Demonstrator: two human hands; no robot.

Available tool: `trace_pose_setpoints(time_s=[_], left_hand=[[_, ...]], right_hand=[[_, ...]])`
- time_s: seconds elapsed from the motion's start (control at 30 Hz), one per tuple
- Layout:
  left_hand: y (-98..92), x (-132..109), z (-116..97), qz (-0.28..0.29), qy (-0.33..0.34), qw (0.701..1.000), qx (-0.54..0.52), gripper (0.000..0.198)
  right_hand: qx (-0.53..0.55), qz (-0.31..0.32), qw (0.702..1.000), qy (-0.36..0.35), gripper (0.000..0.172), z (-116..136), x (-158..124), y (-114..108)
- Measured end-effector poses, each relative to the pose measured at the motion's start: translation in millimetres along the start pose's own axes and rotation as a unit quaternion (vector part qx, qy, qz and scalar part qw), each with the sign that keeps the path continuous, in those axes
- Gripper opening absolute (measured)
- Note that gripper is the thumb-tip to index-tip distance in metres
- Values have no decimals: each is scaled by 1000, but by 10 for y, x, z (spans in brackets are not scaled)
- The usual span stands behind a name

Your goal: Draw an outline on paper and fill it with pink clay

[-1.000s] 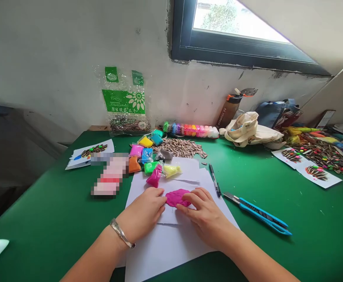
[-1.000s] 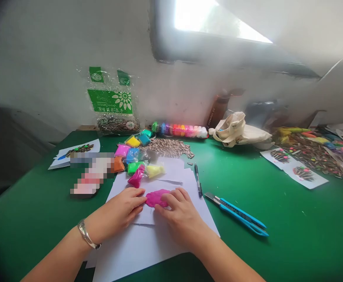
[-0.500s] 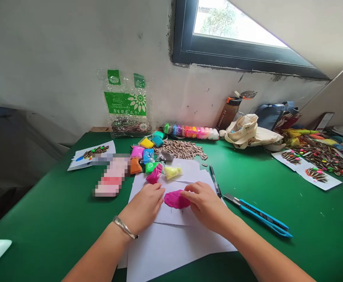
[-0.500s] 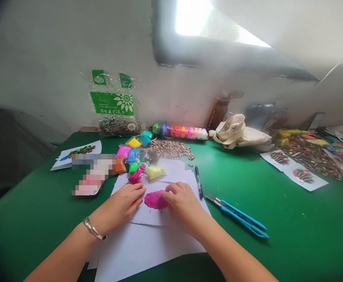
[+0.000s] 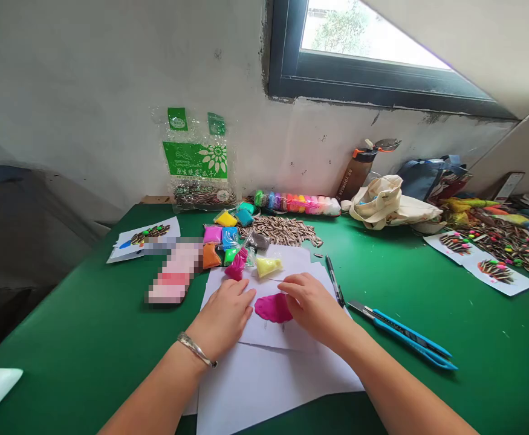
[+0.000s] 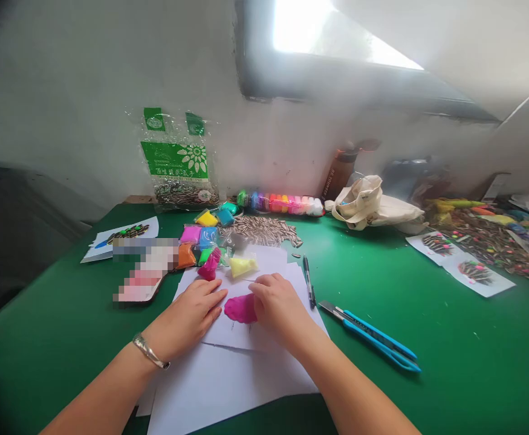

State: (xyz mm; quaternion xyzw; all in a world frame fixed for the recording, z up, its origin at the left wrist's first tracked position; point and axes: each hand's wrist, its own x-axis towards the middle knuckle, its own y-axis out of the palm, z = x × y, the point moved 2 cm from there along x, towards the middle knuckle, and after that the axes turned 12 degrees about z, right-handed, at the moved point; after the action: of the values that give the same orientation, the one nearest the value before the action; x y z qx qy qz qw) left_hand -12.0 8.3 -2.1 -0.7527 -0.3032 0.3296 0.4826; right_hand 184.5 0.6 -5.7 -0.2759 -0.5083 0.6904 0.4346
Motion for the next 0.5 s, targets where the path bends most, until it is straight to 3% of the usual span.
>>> trace_pose_setpoints(time_s=[0.27, 0.5], left_hand=[[-45, -13, -5, 18, -33, 999, 36, 31], [-15, 33, -1, -1, -58, 998, 27, 35]], right_hand=[[3, -30, 996, 79, 33, -288, -77, 107], [-33, -35, 993, 108, 31, -356, 3, 101]])
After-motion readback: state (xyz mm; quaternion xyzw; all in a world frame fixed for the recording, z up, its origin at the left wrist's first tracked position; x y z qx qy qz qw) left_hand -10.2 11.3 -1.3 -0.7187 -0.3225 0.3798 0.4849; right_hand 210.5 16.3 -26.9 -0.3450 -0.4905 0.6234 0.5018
